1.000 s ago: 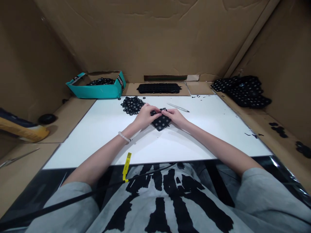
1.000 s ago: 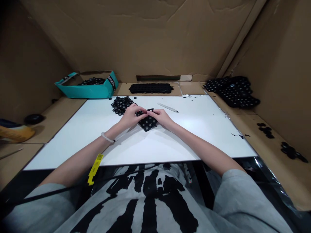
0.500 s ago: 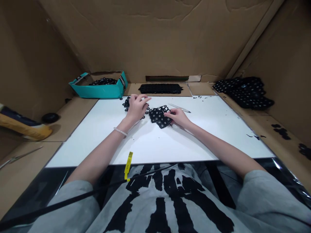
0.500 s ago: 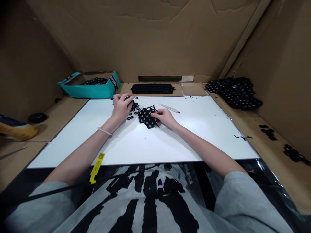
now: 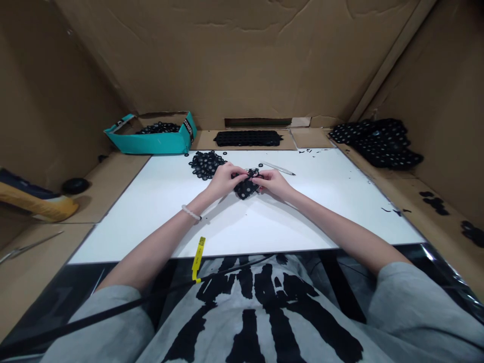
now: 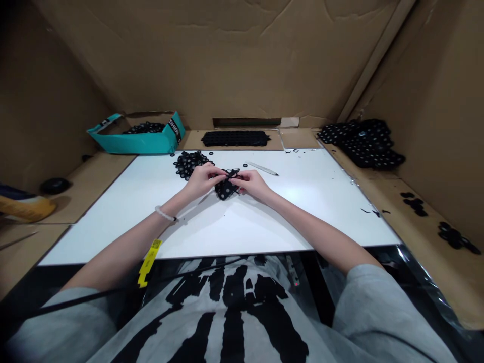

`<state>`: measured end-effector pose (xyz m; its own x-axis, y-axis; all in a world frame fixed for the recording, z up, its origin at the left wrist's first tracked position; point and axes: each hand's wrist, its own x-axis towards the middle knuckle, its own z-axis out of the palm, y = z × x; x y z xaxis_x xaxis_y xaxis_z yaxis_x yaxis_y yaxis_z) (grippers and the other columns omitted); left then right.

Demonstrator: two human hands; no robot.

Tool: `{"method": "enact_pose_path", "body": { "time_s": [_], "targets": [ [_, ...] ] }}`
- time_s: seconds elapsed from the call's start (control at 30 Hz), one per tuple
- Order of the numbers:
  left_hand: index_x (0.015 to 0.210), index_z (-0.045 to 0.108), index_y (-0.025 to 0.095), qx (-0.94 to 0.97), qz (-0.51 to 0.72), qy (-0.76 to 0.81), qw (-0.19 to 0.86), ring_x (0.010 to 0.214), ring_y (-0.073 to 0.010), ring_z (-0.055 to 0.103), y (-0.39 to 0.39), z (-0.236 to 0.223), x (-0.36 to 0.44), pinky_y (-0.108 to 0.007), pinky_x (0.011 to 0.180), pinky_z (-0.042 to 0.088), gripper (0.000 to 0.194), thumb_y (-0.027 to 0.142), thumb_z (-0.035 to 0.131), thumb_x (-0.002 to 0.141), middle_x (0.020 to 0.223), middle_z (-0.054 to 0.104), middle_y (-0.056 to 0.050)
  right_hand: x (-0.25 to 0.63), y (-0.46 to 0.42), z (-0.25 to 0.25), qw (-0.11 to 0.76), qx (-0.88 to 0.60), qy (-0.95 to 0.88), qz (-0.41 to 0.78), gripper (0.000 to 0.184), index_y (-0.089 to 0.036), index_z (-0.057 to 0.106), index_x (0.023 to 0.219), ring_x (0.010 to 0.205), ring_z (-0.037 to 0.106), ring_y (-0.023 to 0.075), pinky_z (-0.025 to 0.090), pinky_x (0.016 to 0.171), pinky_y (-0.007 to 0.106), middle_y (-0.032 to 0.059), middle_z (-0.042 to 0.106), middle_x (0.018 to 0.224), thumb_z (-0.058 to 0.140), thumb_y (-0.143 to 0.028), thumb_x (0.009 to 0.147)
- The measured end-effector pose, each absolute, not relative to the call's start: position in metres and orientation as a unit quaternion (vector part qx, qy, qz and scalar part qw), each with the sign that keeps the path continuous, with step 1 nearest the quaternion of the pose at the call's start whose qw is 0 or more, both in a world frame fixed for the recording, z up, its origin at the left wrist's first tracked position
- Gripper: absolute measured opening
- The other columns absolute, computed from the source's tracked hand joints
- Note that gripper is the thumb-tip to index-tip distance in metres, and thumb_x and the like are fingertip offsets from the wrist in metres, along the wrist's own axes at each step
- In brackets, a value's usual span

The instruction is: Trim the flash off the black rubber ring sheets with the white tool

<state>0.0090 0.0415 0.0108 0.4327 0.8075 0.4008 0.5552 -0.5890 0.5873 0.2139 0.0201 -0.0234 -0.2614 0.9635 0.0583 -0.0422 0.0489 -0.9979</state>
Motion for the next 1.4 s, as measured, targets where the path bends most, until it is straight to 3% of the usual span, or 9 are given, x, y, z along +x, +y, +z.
{"method": "enact_pose_path", "body": {
  "time_s": [0.13,0.23,0.37,0.57,0.73,0.93,1.17,1.3,1.4],
  "targets": [
    [0.084,0.078,0.018,0.737,0.400,0.501,0.215,0.077,-0.0232,0.064,0.062,0.008,-0.008,-0.034,0.075,0.048,0.020,0.033,0.064,0.083,0.083,0.076,-0.007,0.216,0.022,-0.026,0.450,-0.454,-0.558,0.529,0.036,-0.014,0.069,0.070,0.049,0.051,0.0092,0.043,0.045,0.021,0.0003,0.061,0.056,0.083,-0.046,0.064],
    [0.082,0.077,0.021,0.720,0.408,0.550,0.111,0.096,-0.0296,0.060,0.075,0.006,-0.027,-0.043,0.090,0.045,0.013,0.028,0.066,0.082,0.094,0.075,-0.008,0.218,0.022,-0.024,0.442,-0.465,-0.524,0.560,0.031,-0.013,0.069,0.070,0.049,0.053,0.0090,0.046,0.046,0.020,0.0011,0.062,0.056,0.086,-0.039,0.061],
    [0.090,0.077,0.023,0.761,0.375,0.529,-0.002,0.117,-0.0349,0.046,0.069,0.010,-0.029,-0.054,0.103,0.033,0.011,0.025,0.070,0.081,0.118,0.068,-0.011,0.218,0.023,-0.021,0.439,-0.427,-0.468,0.637,0.031,-0.014,0.071,0.074,0.062,0.066,0.0135,0.059,0.062,0.025,0.0041,0.070,0.069,0.091,-0.025,0.054],
    [0.094,0.075,0.023,0.893,0.261,0.350,0.110,0.097,-0.0272,0.055,0.030,0.020,0.007,-0.044,0.093,0.040,0.024,0.044,0.072,0.082,0.093,0.075,-0.006,0.217,0.019,-0.019,0.434,-0.405,-0.477,0.649,0.034,-0.014,0.069,0.072,0.064,0.067,0.0136,0.060,0.067,0.026,0.0036,0.071,0.069,0.092,-0.030,0.053],
    [0.088,0.074,0.022,0.852,0.308,0.390,0.166,0.090,-0.0249,0.058,0.018,0.016,0.019,-0.036,0.080,0.047,0.019,0.038,0.073,0.078,0.086,0.075,-0.005,0.214,0.016,-0.019,0.438,-0.391,-0.466,0.662,0.039,-0.015,0.069,0.075,0.061,0.063,0.0092,0.057,0.066,0.022,0.0008,0.069,0.069,0.093,-0.037,0.054],
    [0.079,0.072,0.019,0.787,0.339,0.437,0.273,0.077,-0.0204,0.066,0.022,0.015,0.021,-0.033,0.077,0.051,0.023,0.039,0.076,0.070,0.078,0.074,-0.004,0.211,0.013,-0.016,0.445,-0.379,-0.444,0.679,0.041,-0.015,0.066,0.072,0.063,0.065,0.0110,0.057,0.067,0.023,0.0023,0.070,0.072,0.094,-0.037,0.052],
    [0.083,0.076,0.016,0.728,0.360,0.430,0.394,0.080,-0.0230,0.070,0.027,0.007,0.023,-0.034,0.076,0.054,0.032,0.044,0.079,0.067,0.086,0.077,-0.009,0.210,0.014,-0.019,0.467,-0.370,-0.434,0.676,0.047,-0.016,0.065,0.072,0.062,0.063,0.0092,0.054,0.064,0.021,0.0015,0.069,0.072,0.094,-0.045,0.049],
    [0.080,0.078,0.016,0.704,0.383,0.462,0.378,0.083,-0.0256,0.070,0.044,0.005,0.010,-0.035,0.078,0.053,0.030,0.044,0.075,0.070,0.085,0.078,-0.009,0.207,0.019,-0.025,0.466,-0.382,-0.452,0.657,0.047,-0.017,0.062,0.071,0.058,0.060,0.0091,0.054,0.061,0.022,0.0014,0.069,0.070,0.093,-0.045,0.050],
    [0.082,0.078,0.016,0.677,0.446,0.515,0.279,0.085,-0.0261,0.068,0.064,0.009,-0.013,-0.037,0.079,0.052,0.025,0.039,0.070,0.076,0.086,0.077,-0.009,0.207,0.021,-0.028,0.461,-0.397,-0.460,0.647,0.044,-0.017,0.060,0.069,0.055,0.059,0.0097,0.052,0.058,0.022,0.0004,0.065,0.062,0.093,-0.042,0.053]
  ]
}}
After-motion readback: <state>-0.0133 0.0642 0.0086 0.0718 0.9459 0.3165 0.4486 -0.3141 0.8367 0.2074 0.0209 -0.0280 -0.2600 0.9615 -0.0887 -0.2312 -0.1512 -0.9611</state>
